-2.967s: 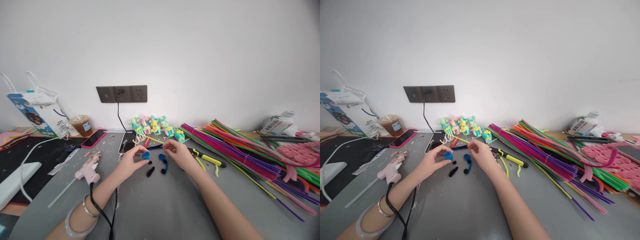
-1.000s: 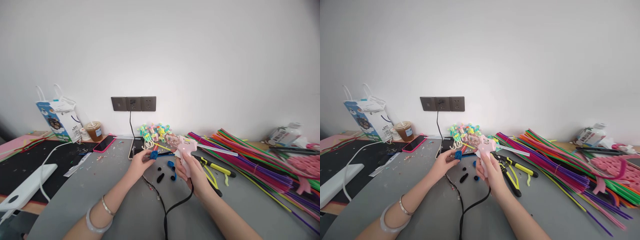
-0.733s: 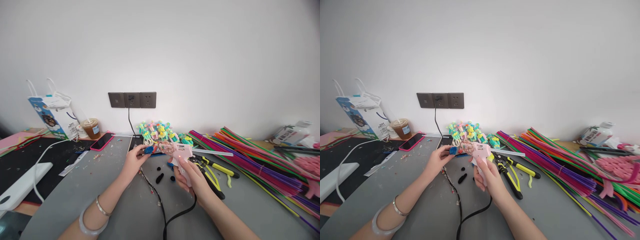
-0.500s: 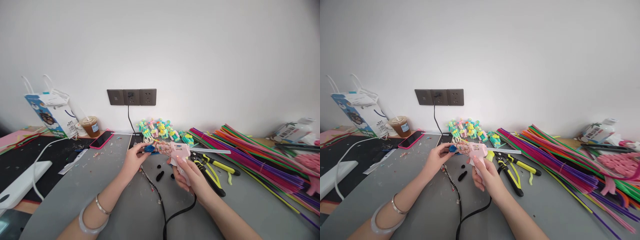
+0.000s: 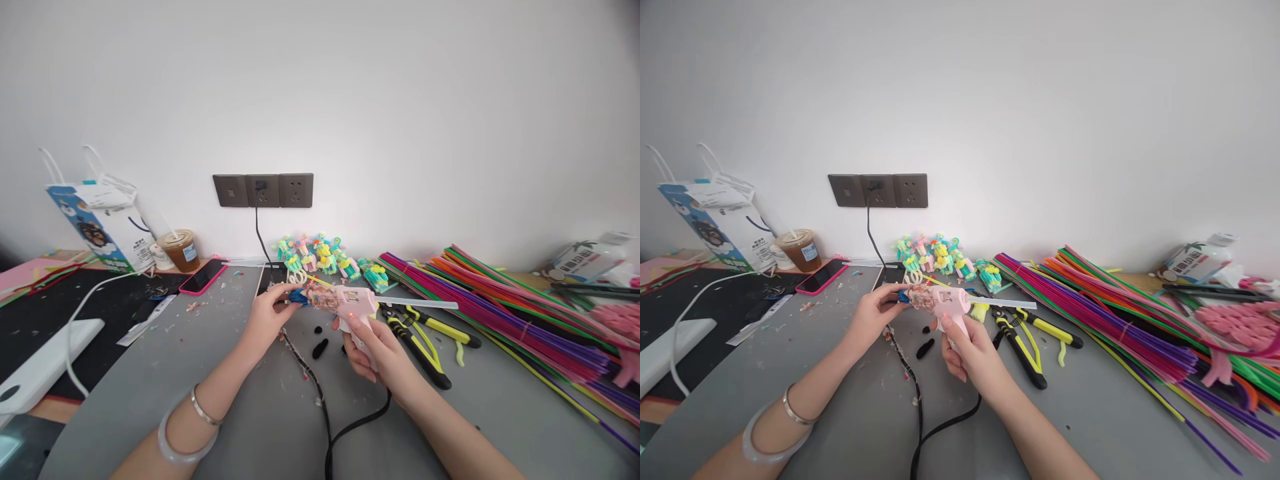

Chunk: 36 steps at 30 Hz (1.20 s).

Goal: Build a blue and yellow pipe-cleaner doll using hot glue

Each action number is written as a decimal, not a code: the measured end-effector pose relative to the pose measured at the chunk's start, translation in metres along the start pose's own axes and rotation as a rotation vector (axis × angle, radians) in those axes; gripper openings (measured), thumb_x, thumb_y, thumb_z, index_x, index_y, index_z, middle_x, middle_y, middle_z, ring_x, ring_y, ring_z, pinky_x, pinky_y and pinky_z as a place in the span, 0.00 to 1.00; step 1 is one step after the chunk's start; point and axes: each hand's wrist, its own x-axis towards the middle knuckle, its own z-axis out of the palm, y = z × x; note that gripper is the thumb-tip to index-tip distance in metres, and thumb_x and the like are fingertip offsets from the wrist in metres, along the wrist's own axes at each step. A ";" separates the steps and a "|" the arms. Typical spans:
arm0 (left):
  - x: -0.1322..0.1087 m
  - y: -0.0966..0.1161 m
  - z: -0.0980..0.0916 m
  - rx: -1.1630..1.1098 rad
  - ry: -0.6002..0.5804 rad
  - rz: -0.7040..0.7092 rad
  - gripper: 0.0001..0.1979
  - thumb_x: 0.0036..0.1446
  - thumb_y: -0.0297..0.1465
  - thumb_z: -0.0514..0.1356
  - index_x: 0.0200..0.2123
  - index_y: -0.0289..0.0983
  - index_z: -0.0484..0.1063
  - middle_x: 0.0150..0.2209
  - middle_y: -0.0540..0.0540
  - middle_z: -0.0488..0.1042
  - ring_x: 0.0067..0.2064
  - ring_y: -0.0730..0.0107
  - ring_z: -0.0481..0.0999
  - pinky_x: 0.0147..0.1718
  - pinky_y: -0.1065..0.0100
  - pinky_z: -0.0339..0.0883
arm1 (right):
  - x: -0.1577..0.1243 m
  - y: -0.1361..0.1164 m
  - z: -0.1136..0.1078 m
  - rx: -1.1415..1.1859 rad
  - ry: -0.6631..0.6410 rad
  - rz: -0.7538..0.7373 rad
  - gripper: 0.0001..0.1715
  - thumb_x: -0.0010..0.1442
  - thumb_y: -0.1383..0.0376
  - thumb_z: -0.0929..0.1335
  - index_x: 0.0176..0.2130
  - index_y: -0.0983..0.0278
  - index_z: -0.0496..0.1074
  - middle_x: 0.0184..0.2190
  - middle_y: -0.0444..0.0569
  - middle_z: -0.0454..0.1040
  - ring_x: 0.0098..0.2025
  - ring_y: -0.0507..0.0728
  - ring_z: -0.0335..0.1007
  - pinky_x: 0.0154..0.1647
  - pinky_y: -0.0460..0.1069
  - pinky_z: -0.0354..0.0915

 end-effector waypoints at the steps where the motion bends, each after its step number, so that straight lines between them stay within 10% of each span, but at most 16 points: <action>1: 0.000 0.000 0.000 -0.002 0.002 0.005 0.13 0.54 0.32 0.65 0.43 0.37 0.78 0.45 0.42 0.80 0.42 0.62 0.80 0.42 0.64 0.76 | 0.000 0.000 0.000 -0.004 0.002 -0.001 0.28 0.61 0.41 0.64 0.38 0.64 0.64 0.14 0.32 0.54 0.12 0.45 0.43 0.14 0.44 0.42; 36: -0.001 0.006 -0.001 0.001 0.030 -0.014 0.12 0.53 0.32 0.64 0.42 0.39 0.77 0.43 0.43 0.79 0.42 0.62 0.80 0.39 0.66 0.75 | -0.002 -0.007 -0.002 -0.047 0.065 0.016 0.32 0.56 0.37 0.66 0.34 0.64 0.67 0.14 0.33 0.53 0.13 0.45 0.44 0.13 0.43 0.44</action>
